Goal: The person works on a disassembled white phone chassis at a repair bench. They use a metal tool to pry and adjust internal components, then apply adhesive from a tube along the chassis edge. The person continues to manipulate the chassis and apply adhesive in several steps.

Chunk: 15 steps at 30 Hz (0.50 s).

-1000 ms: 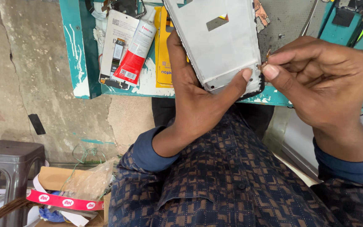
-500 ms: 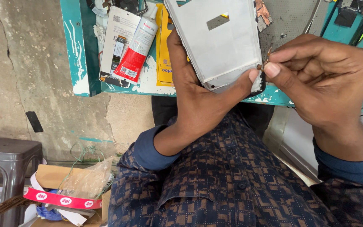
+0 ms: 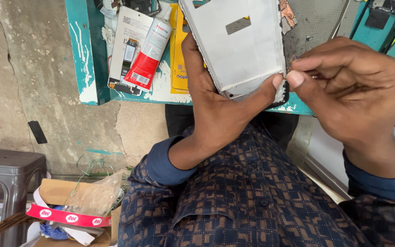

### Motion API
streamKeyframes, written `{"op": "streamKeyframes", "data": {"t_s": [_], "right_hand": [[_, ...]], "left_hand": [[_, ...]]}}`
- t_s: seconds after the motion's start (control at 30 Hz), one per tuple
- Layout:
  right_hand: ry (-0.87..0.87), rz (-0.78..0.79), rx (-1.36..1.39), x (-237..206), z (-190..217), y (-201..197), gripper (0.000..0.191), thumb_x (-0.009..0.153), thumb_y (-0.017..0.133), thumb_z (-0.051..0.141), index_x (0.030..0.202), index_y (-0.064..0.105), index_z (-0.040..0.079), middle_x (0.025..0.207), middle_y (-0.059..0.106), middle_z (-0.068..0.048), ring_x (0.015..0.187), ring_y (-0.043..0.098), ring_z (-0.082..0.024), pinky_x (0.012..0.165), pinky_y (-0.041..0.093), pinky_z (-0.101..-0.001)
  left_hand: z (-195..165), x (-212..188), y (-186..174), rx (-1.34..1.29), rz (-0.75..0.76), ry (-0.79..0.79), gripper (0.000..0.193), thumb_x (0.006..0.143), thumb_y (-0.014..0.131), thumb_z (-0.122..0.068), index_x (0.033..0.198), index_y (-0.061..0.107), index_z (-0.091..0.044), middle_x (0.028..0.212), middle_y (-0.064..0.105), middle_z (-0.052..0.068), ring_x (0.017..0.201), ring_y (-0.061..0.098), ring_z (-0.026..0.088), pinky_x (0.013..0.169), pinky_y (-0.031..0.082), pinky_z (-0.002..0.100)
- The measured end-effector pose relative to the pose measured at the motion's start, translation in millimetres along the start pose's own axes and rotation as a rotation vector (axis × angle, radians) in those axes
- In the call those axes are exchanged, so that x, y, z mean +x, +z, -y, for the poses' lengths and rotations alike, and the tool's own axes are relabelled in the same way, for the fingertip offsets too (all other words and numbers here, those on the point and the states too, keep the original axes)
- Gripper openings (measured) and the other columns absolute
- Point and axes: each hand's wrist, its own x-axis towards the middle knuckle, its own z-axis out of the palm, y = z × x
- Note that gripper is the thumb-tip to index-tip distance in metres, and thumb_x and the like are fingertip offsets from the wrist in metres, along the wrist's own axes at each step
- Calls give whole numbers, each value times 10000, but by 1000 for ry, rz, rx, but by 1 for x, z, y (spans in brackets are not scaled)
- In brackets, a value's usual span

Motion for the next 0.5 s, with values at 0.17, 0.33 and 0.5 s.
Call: {"op": "streamKeyframes", "data": {"t_s": [0.17, 0.33, 0.5], "right_hand": [[-2, -2, 34, -2, 4, 2, 143, 982, 697, -125, 1113, 642, -105, 1105, 665, -219, 916, 702, -204, 752, 623, -259], [-91, 44, 33, -1, 3, 0, 203, 925, 696, -143, 1106, 611, -110, 1119, 639, -245, 1028, 713, -253, 835, 679, -315], [-129, 57, 26, 1, 1, -2, 230, 903, 710, -139, 1107, 607, -116, 1134, 641, -260, 1042, 713, -286, 847, 688, -330]], "left_hand": [[-4, 1, 0, -11, 9, -46, 818, 950, 854, 25, 1495, 248, -31, 1273, 642, 107, 1101, 680, 148, 1011, 637, 298], [-7, 1, -1, 13, 22, -67, 752, 946, 863, 19, 1451, 306, -4, 1210, 687, 107, 1085, 730, 149, 986, 643, 294], [-10, -3, 0, -19, 47, -64, 709, 986, 853, 4, 1463, 329, 0, 1197, 709, 114, 1080, 745, 142, 983, 647, 287]]}}
